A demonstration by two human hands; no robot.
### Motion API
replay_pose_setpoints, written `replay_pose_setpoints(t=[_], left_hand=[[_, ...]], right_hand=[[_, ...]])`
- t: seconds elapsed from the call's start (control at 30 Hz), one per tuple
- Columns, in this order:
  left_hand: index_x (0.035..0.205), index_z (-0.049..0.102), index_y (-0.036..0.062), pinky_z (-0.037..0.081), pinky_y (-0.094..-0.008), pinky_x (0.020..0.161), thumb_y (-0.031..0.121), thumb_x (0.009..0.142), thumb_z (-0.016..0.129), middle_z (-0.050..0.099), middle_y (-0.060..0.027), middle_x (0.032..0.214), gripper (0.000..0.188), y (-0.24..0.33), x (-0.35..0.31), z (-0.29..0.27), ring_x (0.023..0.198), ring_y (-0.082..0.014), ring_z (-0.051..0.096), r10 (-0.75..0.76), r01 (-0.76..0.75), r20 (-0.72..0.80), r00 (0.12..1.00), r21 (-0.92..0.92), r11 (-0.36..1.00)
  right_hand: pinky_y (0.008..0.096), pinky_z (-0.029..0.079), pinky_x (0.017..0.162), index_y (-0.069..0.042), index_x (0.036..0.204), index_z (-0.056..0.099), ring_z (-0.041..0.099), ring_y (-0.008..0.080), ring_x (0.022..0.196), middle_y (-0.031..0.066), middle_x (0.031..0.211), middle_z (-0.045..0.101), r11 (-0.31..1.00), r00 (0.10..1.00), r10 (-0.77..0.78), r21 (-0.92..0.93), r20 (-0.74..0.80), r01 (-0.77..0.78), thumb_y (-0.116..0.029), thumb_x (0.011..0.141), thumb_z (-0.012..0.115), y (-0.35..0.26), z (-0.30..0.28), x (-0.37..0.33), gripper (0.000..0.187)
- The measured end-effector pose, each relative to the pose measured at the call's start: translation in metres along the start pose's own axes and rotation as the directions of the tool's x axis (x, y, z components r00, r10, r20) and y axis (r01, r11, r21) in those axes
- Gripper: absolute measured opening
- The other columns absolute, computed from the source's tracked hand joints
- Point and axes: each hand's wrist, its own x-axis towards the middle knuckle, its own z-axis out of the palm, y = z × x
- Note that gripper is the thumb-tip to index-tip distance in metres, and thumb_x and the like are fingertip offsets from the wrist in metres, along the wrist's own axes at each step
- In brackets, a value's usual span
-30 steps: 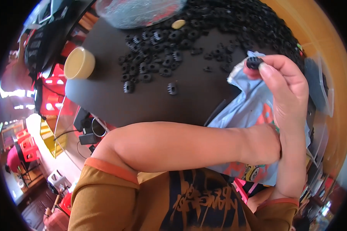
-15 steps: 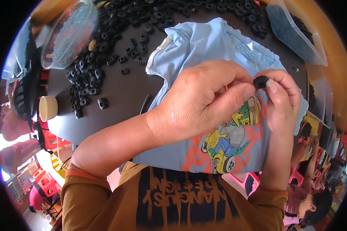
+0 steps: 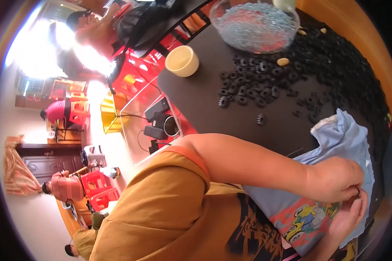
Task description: Assembling plastic cord locks by manually inserting the internal components.
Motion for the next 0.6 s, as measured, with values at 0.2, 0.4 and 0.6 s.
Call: replay_pose_setpoints(t=[0.2,0.4,0.6], left_hand=[[0.078,0.059,0.0028,0.047,-0.0397,0.066,0.017,0.074,0.059,0.058,-0.0126,0.081,0.014,-0.005,-0.001,0.003,0.076,-0.0312,0.059,0.115,-0.115,0.012,0.993,0.103,0.988],[0.082,0.063,0.0114,0.037,-0.041,0.083,0.026,0.072,0.061,0.06,-0.0052,0.09,0.018,-0.015,-0.009,0.012,0.096,-0.0236,0.054,0.308,-0.434,0.318,0.896,0.485,0.759],[0.086,0.063,0.01,0.039,-0.0381,0.084,0.022,0.064,0.064,0.059,-0.0059,0.093,0.025,0.002,-0.011,-0.01,0.097,-0.0227,0.054,-0.029,-0.436,0.574,0.819,0.654,0.618]], right_hand=[[0.0314,0.038,0.091,0.002,0.116,0.048,0.051,0.0182,0.101,0.01,0.108,0.053,0.999,0.978,0.032,0.024,-0.205,-0.028,-0.019,0.092,0.049,0.001,-0.003,0.006,0.032],[0.0303,0.04,0.081,0.004,0.109,0.052,0.052,0.0181,0.088,0.0089,0.095,0.056,0.99,0.972,-0.115,-0.108,-0.203,0.094,-0.015,0.092,0.047,-0.013,-0.031,0.018,0.026],[0.0314,0.047,0.079,0.006,0.113,0.054,0.057,0.0183,0.088,0.0113,0.1,0.059,0.981,0.909,-0.19,-0.11,-0.371,0.161,-0.015,0.09,0.054,0.003,-0.022,0.032,0.032]])
